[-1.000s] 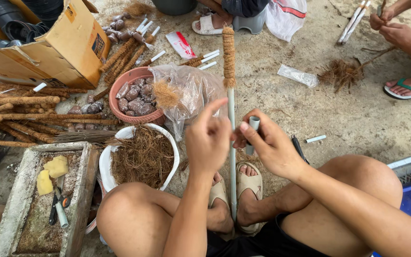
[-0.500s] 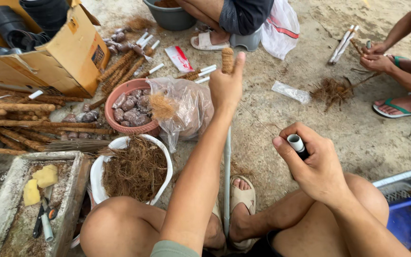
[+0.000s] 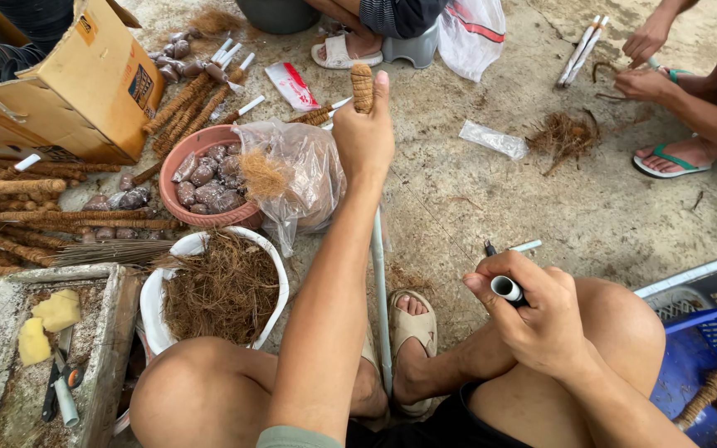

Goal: The person wraps coconut coir around a metal rod using a plastic tube as a guide, then secures the wrapped section with wire. The process is repeated to create a broom head.

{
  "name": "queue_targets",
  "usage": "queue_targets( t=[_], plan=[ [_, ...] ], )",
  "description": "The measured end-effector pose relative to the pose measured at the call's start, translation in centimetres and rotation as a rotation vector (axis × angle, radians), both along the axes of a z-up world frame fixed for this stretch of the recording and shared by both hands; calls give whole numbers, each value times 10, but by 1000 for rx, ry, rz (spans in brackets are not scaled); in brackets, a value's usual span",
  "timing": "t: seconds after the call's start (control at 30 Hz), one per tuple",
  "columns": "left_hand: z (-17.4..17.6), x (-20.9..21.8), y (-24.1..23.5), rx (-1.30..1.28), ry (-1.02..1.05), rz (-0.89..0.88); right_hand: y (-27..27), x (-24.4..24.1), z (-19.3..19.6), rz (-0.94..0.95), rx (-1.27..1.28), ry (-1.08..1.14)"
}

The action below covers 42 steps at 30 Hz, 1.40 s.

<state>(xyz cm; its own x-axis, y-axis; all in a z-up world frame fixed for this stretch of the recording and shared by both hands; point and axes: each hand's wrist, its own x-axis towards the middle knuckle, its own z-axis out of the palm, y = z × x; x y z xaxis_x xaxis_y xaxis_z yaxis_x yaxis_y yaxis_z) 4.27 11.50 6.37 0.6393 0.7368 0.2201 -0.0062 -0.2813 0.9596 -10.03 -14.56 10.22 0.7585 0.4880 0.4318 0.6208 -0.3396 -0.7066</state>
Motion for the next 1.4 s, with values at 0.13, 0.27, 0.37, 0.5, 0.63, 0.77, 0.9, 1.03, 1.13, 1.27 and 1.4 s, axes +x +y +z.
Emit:
queue_targets(
  t=[0.13,0.27,0.37,0.5,0.63,0.77,0.9,1.03,1.13,1.27,1.4],
  plan=[
    [-1,-3,8,-19,62,12,2,-2,-2,48,2,13],
    [-7,-10,10,55,-138,2,7,2,-2,32,-1,48],
    [-8,-12,11,-1,-119,-91,11,9,2,-29,11,82],
    [-12,-17,12,-384,-75,-316,11,20,9,-141,-9,189],
    [-16,-20,11,-344,-51,-292,5,29,14,-240,-260,179],
    [-18,-22,9,-171,-10,-171,-1,27,14,-188,-202,137],
    [-15,-27,16,-81,5,-136,-3,22,16,-156,-184,92],
    [-17,-32,15,-177,56,-198,-7,15,16,-60,-119,141],
    [-14,-28,15,-100,98,-182,-10,13,18,-66,-133,146],
    [-16,-25,14,30,86,-92,-14,13,16,-65,-129,114],
    [-18,-24,16,-17,174,-103,-18,12,15,-66,-145,86]
  ],
)
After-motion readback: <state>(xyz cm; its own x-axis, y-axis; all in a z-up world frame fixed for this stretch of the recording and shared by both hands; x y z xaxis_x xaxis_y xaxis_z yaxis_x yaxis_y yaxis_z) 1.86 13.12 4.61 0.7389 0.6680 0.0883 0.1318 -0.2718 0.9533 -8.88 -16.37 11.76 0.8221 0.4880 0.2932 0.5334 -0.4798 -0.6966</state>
